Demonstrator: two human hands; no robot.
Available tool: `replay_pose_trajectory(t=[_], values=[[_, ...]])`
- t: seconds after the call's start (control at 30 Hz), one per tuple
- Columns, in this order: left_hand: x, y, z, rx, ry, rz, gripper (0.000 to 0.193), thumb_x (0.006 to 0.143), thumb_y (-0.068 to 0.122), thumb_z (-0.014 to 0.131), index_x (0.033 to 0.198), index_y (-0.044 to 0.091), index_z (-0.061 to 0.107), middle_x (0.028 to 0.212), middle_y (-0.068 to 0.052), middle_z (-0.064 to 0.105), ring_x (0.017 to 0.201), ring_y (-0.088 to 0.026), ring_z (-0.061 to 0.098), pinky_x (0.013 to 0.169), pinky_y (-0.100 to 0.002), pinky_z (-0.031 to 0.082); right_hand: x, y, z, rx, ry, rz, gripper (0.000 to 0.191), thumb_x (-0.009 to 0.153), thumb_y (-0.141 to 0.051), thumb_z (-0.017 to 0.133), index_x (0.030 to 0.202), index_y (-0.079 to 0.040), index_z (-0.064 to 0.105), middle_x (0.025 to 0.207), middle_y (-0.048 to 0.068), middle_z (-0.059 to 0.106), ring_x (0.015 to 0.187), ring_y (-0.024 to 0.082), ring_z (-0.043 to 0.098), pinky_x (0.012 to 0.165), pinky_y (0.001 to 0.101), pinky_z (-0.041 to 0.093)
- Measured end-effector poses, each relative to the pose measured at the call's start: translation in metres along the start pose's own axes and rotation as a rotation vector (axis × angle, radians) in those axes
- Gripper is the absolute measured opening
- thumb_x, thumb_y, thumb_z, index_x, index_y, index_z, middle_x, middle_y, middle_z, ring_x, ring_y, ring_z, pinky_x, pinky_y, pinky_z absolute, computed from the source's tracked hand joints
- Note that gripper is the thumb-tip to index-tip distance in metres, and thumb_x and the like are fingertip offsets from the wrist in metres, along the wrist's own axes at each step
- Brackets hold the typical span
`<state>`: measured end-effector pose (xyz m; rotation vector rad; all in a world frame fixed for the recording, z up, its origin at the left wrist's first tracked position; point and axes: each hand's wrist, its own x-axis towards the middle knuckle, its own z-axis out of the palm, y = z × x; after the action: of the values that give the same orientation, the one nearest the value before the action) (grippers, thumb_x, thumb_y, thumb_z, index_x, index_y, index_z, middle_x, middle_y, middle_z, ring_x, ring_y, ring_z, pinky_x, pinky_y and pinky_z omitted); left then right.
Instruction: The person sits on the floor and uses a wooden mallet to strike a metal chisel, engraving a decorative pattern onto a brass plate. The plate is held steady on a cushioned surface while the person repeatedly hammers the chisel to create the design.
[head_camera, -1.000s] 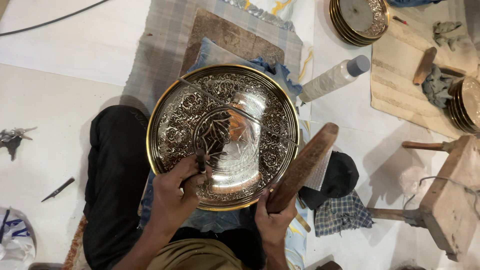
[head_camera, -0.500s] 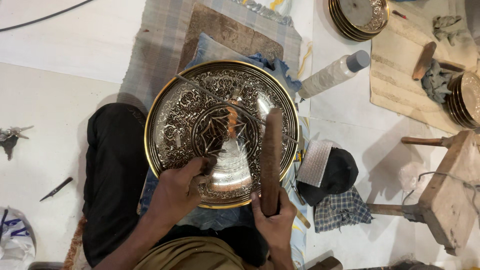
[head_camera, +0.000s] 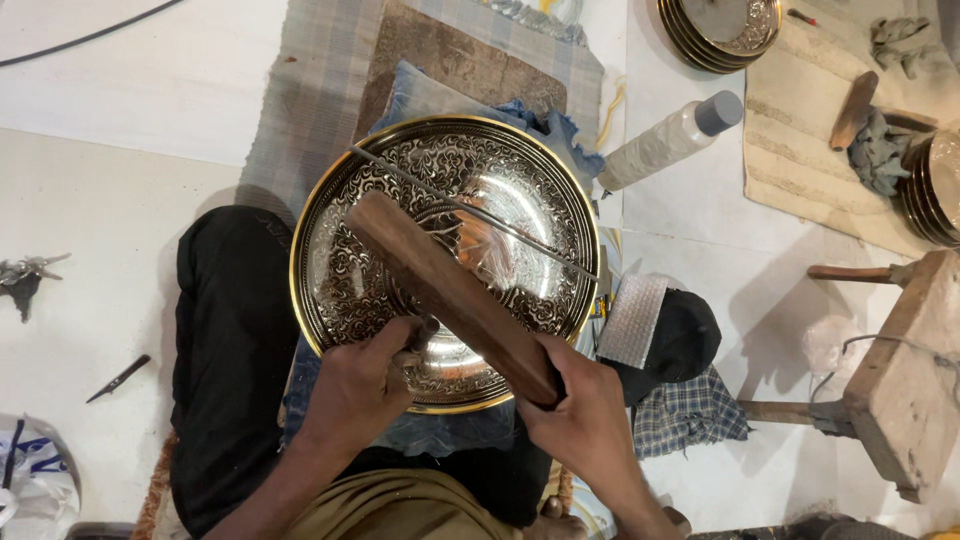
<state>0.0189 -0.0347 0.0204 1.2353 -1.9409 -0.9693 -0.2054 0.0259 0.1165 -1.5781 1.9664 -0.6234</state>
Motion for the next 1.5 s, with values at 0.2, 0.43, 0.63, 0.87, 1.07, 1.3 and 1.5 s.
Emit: replay_pose_trajectory(t=[0.2, 0.43, 0.63, 0.87, 1.07, 1.3, 1.5], values=[[0.0, -0.003, 0.004, -0.019, -0.018, -0.002, 0.051, 0.071, -0.009, 0.064, 0.12, 0.005, 0.066, 0.086, -0.014, 0.079, 0.068, -0.022, 0.079, 0.059, -0.033, 0.064, 0.017, -0.018, -0.011, -0.049, -0.09, -0.055, 0.042, 0.071, -0.007, 0.08, 0.111, -0.005, 0.068, 0.075, 0.012, 0.075, 0.061, 0.021, 0.074, 0.055, 0.032, 0.053], [-0.001, -0.005, 0.005, -0.004, -0.043, -0.025, 0.046, 0.073, -0.008, 0.063, 0.117, 0.006, 0.068, 0.084, -0.014, 0.079, 0.065, -0.022, 0.079, 0.059, -0.033, 0.064, 0.031, -0.036, -0.035, -0.218, -0.255, -0.143, 0.04, 0.064, -0.005, 0.074, 0.101, -0.003, 0.058, 0.067, 0.016, 0.064, 0.057, 0.035, 0.066, 0.051, 0.0457, 0.045], [-0.001, -0.004, 0.004, -0.025, 0.015, 0.026, 0.046, 0.072, -0.008, 0.063, 0.115, 0.004, 0.068, 0.082, -0.017, 0.077, 0.066, -0.026, 0.078, 0.06, -0.036, 0.062, 0.036, -0.036, -0.031, -0.16, -0.261, -0.078, 0.038, 0.064, -0.006, 0.071, 0.096, -0.002, 0.051, 0.067, 0.019, 0.06, 0.062, 0.039, 0.065, 0.056, 0.0456, 0.048], [-0.001, -0.005, 0.002, -0.034, -0.029, 0.022, 0.053, 0.067, -0.006, 0.067, 0.118, 0.006, 0.066, 0.083, -0.016, 0.078, 0.065, -0.027, 0.077, 0.06, -0.038, 0.061, 0.036, -0.038, -0.031, -0.015, -0.216, -0.136, 0.04, 0.065, -0.008, 0.07, 0.1, -0.002, 0.052, 0.072, 0.017, 0.063, 0.064, 0.036, 0.066, 0.055, 0.0469, 0.048], [-0.003, -0.011, 0.006, -0.051, -0.035, 0.064, 0.051, 0.069, -0.007, 0.066, 0.119, 0.005, 0.066, 0.089, -0.014, 0.079, 0.066, -0.021, 0.078, 0.06, -0.034, 0.064, 0.037, -0.032, -0.027, -0.216, -0.274, -0.134, 0.035, 0.063, -0.009, 0.071, 0.092, -0.004, 0.052, 0.067, 0.015, 0.06, 0.057, 0.036, 0.062, 0.056, 0.0487, 0.044], [-0.003, -0.011, 0.004, 0.02, -0.09, -0.027, 0.061, 0.064, -0.004, 0.07, 0.125, 0.006, 0.064, 0.075, -0.016, 0.076, 0.059, -0.024, 0.076, 0.059, -0.037, 0.061, 0.034, -0.031, -0.028, -0.19, -0.279, -0.137, 0.041, 0.063, -0.004, 0.067, 0.102, -0.005, 0.053, 0.069, 0.015, 0.06, 0.057, 0.036, 0.064, 0.054, 0.0488, 0.045], [-0.002, -0.005, 0.001, 0.01, -0.076, -0.034, 0.064, 0.064, -0.005, 0.069, 0.127, 0.008, 0.065, 0.076, -0.015, 0.076, 0.058, -0.028, 0.074, 0.06, -0.038, 0.06, 0.036, -0.028, -0.027, -0.218, -0.289, -0.196, 0.041, 0.062, -0.005, 0.069, 0.099, -0.002, 0.052, 0.069, 0.019, 0.061, 0.065, 0.042, 0.063, 0.058, 0.0511, 0.045]])
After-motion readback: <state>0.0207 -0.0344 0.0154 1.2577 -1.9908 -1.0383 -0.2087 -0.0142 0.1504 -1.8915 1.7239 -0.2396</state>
